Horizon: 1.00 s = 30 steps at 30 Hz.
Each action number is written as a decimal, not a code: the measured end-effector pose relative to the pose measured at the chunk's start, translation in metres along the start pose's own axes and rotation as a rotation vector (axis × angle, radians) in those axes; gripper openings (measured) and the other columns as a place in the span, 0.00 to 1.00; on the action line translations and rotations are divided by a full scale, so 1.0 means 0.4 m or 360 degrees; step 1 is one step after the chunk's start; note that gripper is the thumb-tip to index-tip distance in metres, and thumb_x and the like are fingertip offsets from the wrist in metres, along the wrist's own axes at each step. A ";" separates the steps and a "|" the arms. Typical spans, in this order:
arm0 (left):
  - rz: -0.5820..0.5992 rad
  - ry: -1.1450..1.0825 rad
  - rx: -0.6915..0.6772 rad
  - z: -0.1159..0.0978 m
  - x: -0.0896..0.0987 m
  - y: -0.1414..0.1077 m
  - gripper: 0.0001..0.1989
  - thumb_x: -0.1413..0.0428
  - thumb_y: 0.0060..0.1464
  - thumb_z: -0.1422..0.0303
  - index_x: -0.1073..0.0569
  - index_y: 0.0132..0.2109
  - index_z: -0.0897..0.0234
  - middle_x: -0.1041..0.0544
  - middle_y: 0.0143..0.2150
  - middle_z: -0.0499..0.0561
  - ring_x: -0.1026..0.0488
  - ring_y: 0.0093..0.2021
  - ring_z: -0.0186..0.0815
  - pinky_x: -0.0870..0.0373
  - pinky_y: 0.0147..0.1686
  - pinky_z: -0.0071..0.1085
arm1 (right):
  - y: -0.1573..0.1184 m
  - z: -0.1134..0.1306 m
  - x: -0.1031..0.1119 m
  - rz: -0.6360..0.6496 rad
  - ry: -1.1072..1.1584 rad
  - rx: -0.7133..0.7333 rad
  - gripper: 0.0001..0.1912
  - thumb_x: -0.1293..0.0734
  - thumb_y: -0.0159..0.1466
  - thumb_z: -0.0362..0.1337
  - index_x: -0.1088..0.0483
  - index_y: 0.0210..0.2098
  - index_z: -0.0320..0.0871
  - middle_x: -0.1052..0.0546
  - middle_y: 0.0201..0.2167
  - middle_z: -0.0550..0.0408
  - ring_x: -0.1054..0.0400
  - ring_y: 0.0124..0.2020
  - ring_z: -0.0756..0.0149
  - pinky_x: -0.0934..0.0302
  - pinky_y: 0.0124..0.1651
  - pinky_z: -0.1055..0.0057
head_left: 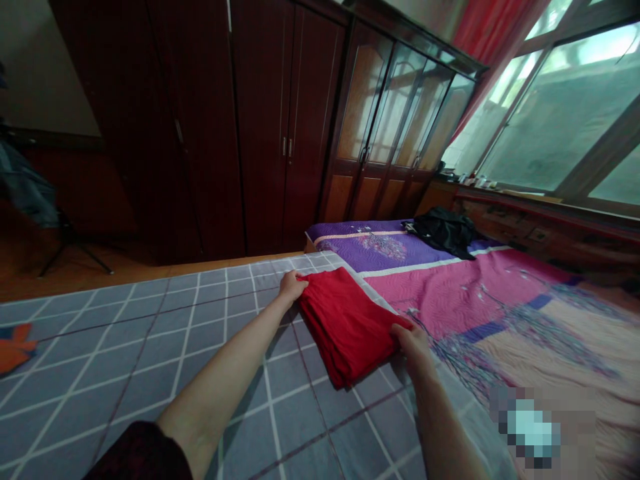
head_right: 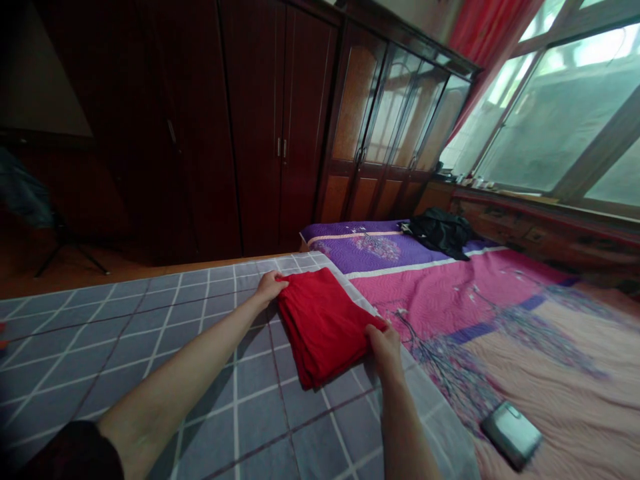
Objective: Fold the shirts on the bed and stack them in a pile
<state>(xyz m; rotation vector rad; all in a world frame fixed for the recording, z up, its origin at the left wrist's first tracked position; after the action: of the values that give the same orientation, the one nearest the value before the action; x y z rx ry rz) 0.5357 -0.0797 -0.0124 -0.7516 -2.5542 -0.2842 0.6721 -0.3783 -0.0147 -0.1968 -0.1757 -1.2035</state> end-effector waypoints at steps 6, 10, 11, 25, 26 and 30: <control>-0.0150 0.0424 -0.0336 -0.077 0.035 -0.046 0.11 0.47 0.54 0.77 0.29 0.45 0.70 0.27 0.47 0.62 0.31 0.50 0.47 0.35 0.50 0.45 | -0.025 0.035 0.030 -0.0427 -0.0559 0.0176 0.40 0.35 0.46 0.39 0.38 0.58 0.35 0.25 0.40 0.42 0.34 0.47 0.45 0.42 0.49 0.53; -0.0059 0.0640 -0.0832 -0.172 -0.012 -0.141 0.15 0.53 0.58 0.75 0.30 0.51 0.63 0.34 0.59 0.57 0.44 0.62 0.43 0.52 0.62 0.44 | -0.055 0.077 -0.020 -0.0606 -0.1162 0.0955 0.34 0.41 0.55 0.41 0.39 0.58 0.31 0.33 0.54 0.36 0.43 0.57 0.47 0.52 0.59 0.53; 0.0002 0.0671 -0.0949 -0.192 -0.039 -0.165 0.15 0.53 0.58 0.73 0.30 0.51 0.62 0.34 0.60 0.54 0.46 0.64 0.41 0.56 0.64 0.43 | -0.063 0.080 -0.046 -0.0556 -0.1296 0.1148 0.31 0.43 0.57 0.41 0.37 0.57 0.31 0.35 0.56 0.36 0.44 0.59 0.49 0.53 0.61 0.55; 0.0631 0.1203 -0.0734 -0.080 -0.122 -0.114 0.37 0.63 0.57 0.44 0.47 0.66 0.59 0.53 0.69 0.54 0.63 0.69 0.48 0.71 0.63 0.54 | -0.093 0.009 -0.166 0.0040 -0.2254 0.0834 0.39 0.46 0.65 0.57 0.48 0.65 0.34 0.46 0.64 0.33 0.54 0.64 0.41 0.62 0.62 0.49; 0.0589 0.1207 -0.0689 -0.071 -0.103 -0.103 0.37 0.63 0.57 0.44 0.47 0.67 0.61 0.53 0.70 0.55 0.63 0.69 0.50 0.70 0.63 0.55 | -0.094 0.010 -0.163 0.0020 -0.2266 0.0806 0.41 0.46 0.64 0.58 0.48 0.65 0.34 0.46 0.63 0.32 0.53 0.63 0.40 0.61 0.61 0.49; 0.0422 0.1207 -0.0562 -0.068 -0.054 -0.084 0.37 0.63 0.59 0.50 0.51 0.67 0.70 0.53 0.69 0.64 0.63 0.68 0.57 0.71 0.60 0.62 | -0.093 0.008 -0.159 -0.0028 -0.2300 0.0746 0.43 0.46 0.63 0.60 0.48 0.65 0.33 0.44 0.62 0.30 0.50 0.62 0.38 0.60 0.60 0.49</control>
<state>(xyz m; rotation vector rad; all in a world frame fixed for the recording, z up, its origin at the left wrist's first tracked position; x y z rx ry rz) 0.5433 -0.1260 -0.0014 -0.8839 -1.6890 -0.7760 0.6148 -0.3327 -0.0248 -0.6207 -1.6902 -0.7987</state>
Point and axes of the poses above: each hand's wrist, its own y-axis towards the middle knuckle, its own x-axis out of the back of the hand, z = x × y, the point moved 4 cm from there along y, towards the middle knuckle
